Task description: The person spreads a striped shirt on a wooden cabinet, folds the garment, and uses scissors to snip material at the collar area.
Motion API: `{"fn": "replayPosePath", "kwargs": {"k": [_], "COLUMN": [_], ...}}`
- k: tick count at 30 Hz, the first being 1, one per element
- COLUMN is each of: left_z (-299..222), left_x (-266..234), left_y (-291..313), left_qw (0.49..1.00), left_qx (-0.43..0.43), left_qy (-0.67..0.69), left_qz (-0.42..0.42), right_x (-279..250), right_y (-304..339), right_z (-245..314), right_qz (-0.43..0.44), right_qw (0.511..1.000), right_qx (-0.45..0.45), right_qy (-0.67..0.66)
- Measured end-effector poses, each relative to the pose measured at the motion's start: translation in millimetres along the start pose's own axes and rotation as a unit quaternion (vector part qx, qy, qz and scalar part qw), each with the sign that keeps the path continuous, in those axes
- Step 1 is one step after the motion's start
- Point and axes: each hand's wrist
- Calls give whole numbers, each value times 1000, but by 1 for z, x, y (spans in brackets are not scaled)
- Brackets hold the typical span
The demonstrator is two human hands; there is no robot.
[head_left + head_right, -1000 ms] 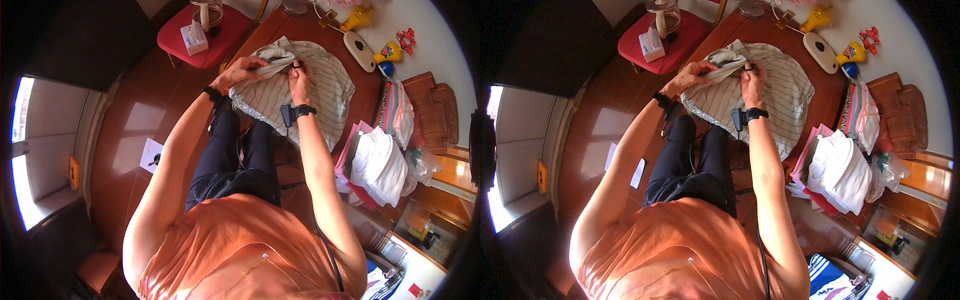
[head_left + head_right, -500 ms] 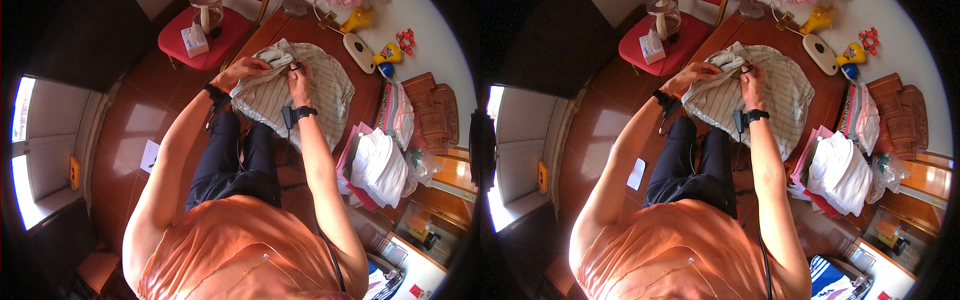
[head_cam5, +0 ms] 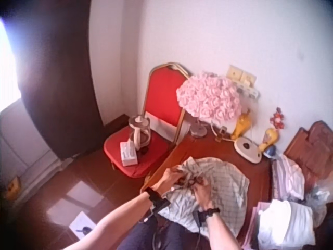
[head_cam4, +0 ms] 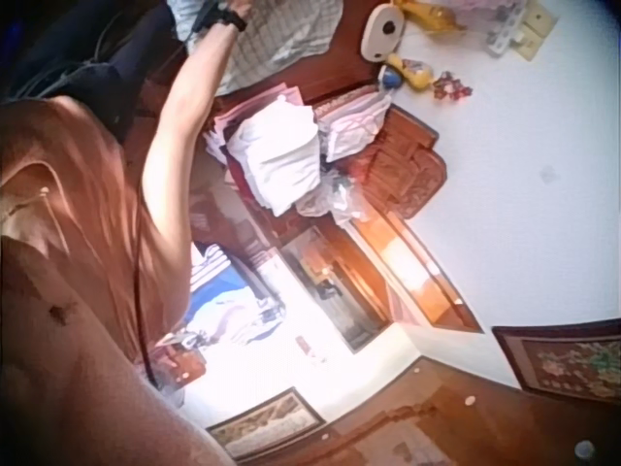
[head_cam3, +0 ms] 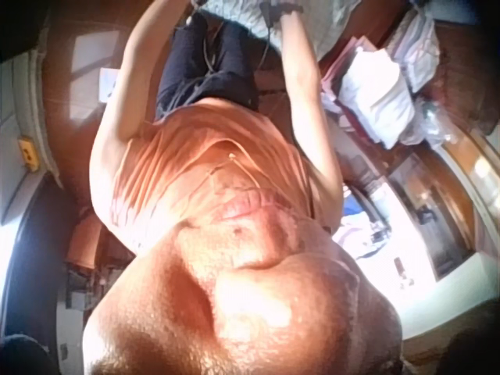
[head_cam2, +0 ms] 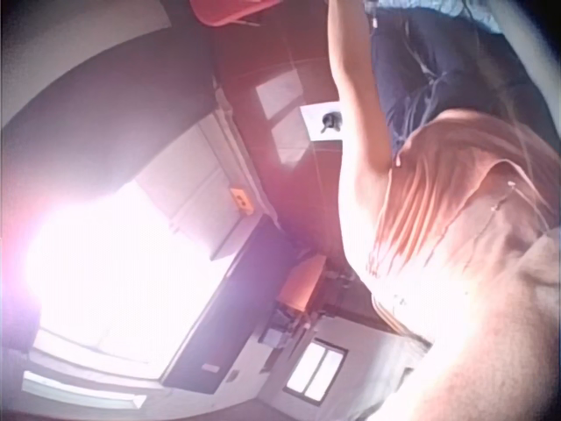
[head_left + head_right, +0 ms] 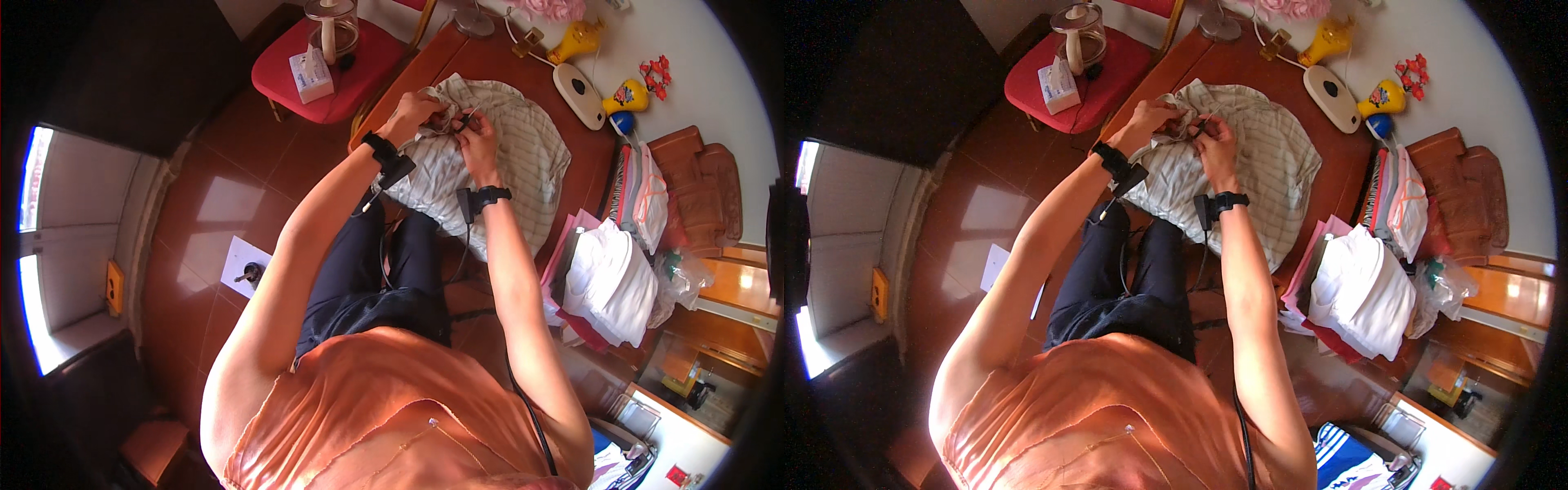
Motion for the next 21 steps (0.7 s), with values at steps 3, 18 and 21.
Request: {"fn": "replayPosePath", "kwargs": {"k": [3,18,21], "left_z": [13,30,32], "left_x": [-17,-23,-22], "left_y": [-9,7,7], "left_qw": [982,946,945], "left_qx": [27,62,61], "left_qy": [186,305,307], "left_qz": [-2,90,95], "right_x": [12,52,50], "right_y": [-2,-3,-5], "right_z": [1,24,21], "right_qz": [8,-77,-93], "right_qw": [1000,939,916], "right_qx": [10,-208,-191], "right_qy": [13,262,341]}}
Point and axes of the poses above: each hand's wrist, its own y-axis away from the middle knuckle, its own x-axis out of the palm, z = x × y, and after that the axes turned 15 degrees about y, right-handed
